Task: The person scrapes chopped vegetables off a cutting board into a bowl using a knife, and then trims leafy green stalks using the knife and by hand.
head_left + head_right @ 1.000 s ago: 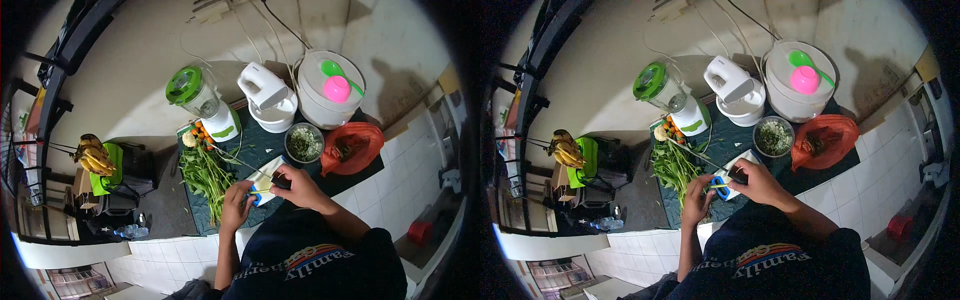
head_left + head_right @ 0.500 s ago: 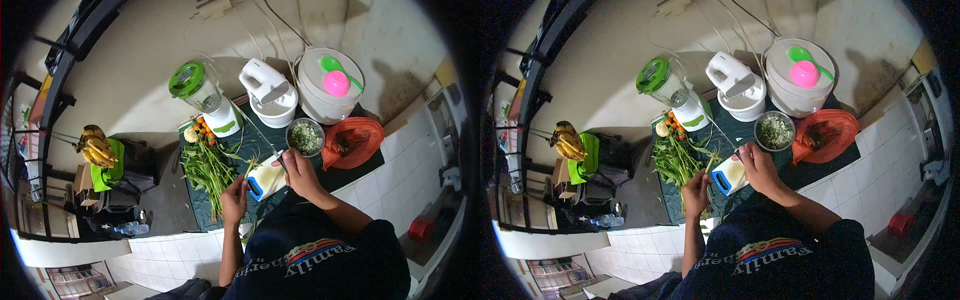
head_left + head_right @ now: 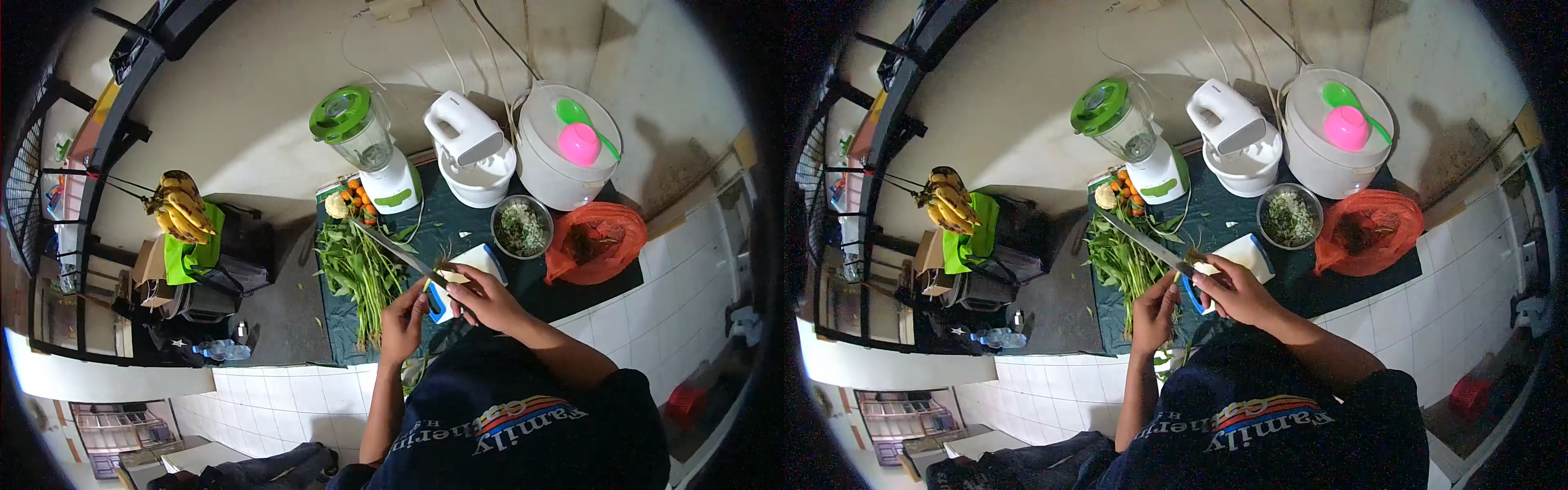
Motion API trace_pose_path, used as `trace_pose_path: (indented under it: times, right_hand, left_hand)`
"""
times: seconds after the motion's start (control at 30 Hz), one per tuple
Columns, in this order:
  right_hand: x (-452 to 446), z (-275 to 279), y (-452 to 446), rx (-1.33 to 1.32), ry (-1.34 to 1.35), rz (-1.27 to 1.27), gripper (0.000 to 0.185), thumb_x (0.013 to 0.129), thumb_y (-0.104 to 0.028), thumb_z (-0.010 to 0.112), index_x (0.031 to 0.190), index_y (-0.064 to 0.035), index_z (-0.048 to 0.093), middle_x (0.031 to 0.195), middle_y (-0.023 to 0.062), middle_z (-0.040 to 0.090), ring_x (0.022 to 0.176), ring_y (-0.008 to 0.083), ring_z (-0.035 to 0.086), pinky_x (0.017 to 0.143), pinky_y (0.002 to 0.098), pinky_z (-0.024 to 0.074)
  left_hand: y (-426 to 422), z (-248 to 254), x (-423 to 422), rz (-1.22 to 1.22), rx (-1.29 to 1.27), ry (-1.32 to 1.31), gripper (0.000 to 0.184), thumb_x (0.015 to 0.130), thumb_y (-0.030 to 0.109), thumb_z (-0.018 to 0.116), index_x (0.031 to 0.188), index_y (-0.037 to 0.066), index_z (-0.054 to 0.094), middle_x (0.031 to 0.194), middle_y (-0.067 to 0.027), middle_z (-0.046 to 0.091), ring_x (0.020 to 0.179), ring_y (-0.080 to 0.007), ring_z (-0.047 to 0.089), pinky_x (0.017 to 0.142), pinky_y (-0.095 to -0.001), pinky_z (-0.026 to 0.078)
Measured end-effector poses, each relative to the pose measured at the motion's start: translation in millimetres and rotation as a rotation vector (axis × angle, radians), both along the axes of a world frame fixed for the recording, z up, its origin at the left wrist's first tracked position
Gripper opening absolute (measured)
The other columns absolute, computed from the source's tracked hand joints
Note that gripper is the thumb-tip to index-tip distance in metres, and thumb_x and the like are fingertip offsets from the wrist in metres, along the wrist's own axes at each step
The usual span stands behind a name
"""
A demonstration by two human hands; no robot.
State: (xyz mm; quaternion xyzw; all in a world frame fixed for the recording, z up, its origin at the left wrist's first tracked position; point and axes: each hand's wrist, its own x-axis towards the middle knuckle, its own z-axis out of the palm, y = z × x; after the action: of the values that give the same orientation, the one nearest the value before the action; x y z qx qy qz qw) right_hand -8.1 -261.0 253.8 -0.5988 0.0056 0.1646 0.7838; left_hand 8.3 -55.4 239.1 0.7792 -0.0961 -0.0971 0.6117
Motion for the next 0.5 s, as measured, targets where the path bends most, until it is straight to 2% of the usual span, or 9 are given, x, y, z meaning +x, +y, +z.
trace_pose_path:
  times: [0.1,0.27,0.33,0.37,0.43,0.5]
  right_hand:
    - [2.8,-1.6,-2.5,0.08,0.019,0.006,0.049,0.105,-0.025,0.055,0.147,-0.0047,0.043,0.07,0.0006,0.059,0.047,0.0043,0.046,0.043,0.0201,0.0372]
    - [3.2,0.3,-10.5,0.155,0.076,0.024,0.052,0.105,-0.026,0.054,0.151,-0.0071,0.04,0.07,0.0011,0.059,0.048,0.005,0.047,0.044,0.0198,0.0385]
    - [4.6,0.5,-14.2,0.157,0.066,0.053,0.052,0.105,-0.027,0.054,0.151,-0.008,0.04,0.07,0.0014,0.059,0.049,0.0057,0.048,0.045,0.0201,0.0395]
    - [5.1,-0.2,-14.8,0.159,0.067,0.054,0.052,0.105,-0.027,0.054,0.151,-0.008,0.04,0.07,0.0014,0.059,0.049,0.0057,0.048,0.045,0.0201,0.0395]
    - [5.9,-1.4,-16.2,0.236,0.094,0.08,0.052,0.105,-0.028,0.054,0.152,-0.009,0.04,0.07,0.0012,0.058,0.05,0.0062,0.049,0.045,0.0214,0.04]
    - [6.9,-1.5,-18.9,0.244,0.132,0.109,0.051,0.105,-0.027,0.054,0.151,-0.0093,0.041,0.07,0.0013,0.058,0.051,0.0066,0.049,0.045,0.0221,0.0402]
  left_hand:
    - [-0.3,0.0,-0.4,-0.027,-0.066,0.068,0.038,0.105,0.018,0.057,0.137,0.0,0.059,0.081,0.0049,0.054,0.071,-0.0039,0.044,0.062,-0.0199,0.035]
    - [-1.4,0.3,2.5,-0.041,-0.135,0.131,0.036,0.105,0.017,0.056,0.137,0.001,0.059,0.081,0.0077,0.053,0.068,-0.0027,0.04,0.059,-0.0193,0.031]
    - [2.1,-1.7,5.1,-0.049,-0.068,0.136,0.035,0.105,0.014,0.054,0.135,-0.002,0.06,0.114,-0.0084,0.07,0.099,-0.0137,0.063,0.088,-0.0264,0.049]
    - [2.6,-1.4,5.9,-0.047,-0.067,0.137,0.035,0.105,0.014,0.054,0.135,-0.002,0.06,0.114,-0.0084,0.07,0.099,-0.0137,0.063,0.088,-0.0264,0.049]
    - [2.7,1.4,7.6,-0.067,-0.037,0.111,0.033,0.104,0.013,0.055,0.132,-0.003,0.062,0.12,-0.013,0.071,0.11,-0.0172,0.064,0.095,-0.0295,0.048]
    - [4.5,2.4,7.9,-0.068,-0.029,0.088,0.033,0.103,0.013,0.056,0.131,-0.003,0.062,0.119,-0.0132,0.071,0.109,-0.0166,0.064,0.095,-0.0297,0.048]
